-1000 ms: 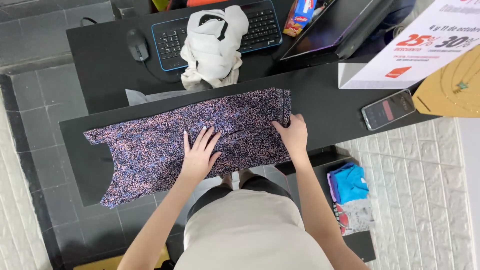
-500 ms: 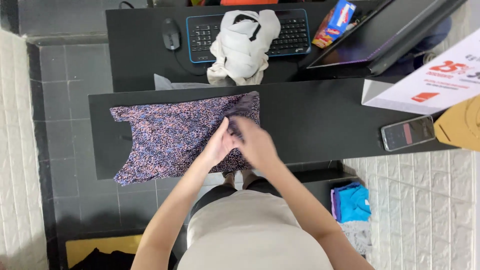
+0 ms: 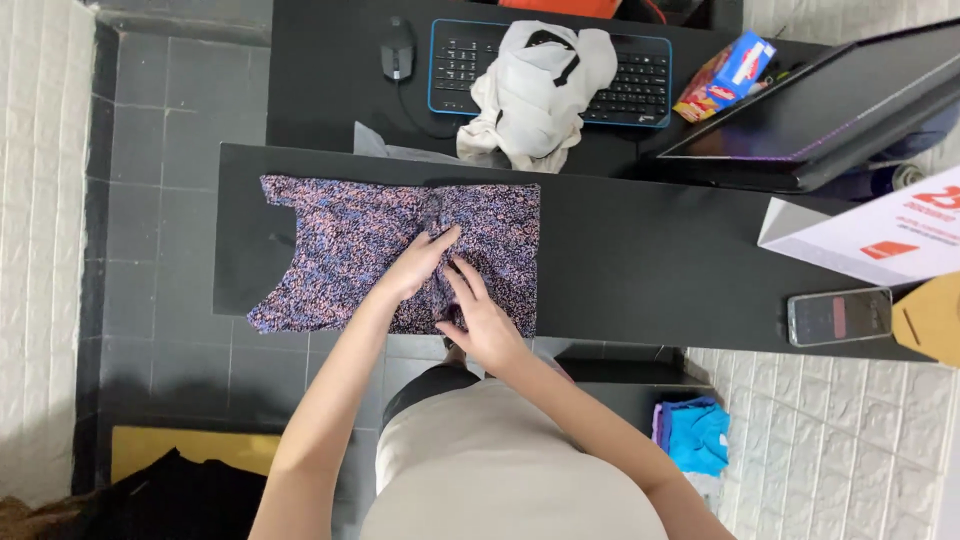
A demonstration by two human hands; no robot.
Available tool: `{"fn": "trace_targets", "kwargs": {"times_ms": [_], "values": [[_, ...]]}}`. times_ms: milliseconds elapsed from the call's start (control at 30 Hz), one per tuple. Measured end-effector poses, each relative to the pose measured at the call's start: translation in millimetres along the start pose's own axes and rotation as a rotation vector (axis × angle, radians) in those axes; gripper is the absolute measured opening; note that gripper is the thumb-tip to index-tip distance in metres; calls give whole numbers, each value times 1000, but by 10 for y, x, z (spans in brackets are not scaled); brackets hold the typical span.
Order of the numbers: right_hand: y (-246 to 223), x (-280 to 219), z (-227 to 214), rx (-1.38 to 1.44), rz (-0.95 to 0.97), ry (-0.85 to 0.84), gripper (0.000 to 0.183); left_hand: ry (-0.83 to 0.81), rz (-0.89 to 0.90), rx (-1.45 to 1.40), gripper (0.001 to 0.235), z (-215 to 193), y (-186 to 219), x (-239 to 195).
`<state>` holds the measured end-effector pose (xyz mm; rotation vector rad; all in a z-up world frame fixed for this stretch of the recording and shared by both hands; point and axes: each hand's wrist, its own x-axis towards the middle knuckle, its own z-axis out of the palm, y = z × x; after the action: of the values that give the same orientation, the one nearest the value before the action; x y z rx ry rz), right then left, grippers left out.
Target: Folding various clothing items on a desk in a retail environment.
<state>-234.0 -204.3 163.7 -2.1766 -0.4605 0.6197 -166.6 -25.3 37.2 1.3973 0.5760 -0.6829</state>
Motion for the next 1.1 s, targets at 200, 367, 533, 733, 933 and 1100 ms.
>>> {"fn": "trace_targets", "kwargs": {"times_ms": [200,367,533,733,933,1100], "values": [[530,67,442,-90,69,19,64,112,403,484,49,84,-34,-87],[805,122,689,-131,-10,31,41,194,542,494,44,272,311,-401],[624,154,668,23,-141,51,30,238,588,503,55,188,536,-555],[185,308,171,-67,-243,-204,24,406,490,807,54,-16,431,-795],[135,1070,-20,-102,-409,-125,21,1043,471,742,26,-443,-207,-1379],[-296,2059,16,-182,-573,-145,21,1368,399,500,42,-882,-896,-1602]]}}
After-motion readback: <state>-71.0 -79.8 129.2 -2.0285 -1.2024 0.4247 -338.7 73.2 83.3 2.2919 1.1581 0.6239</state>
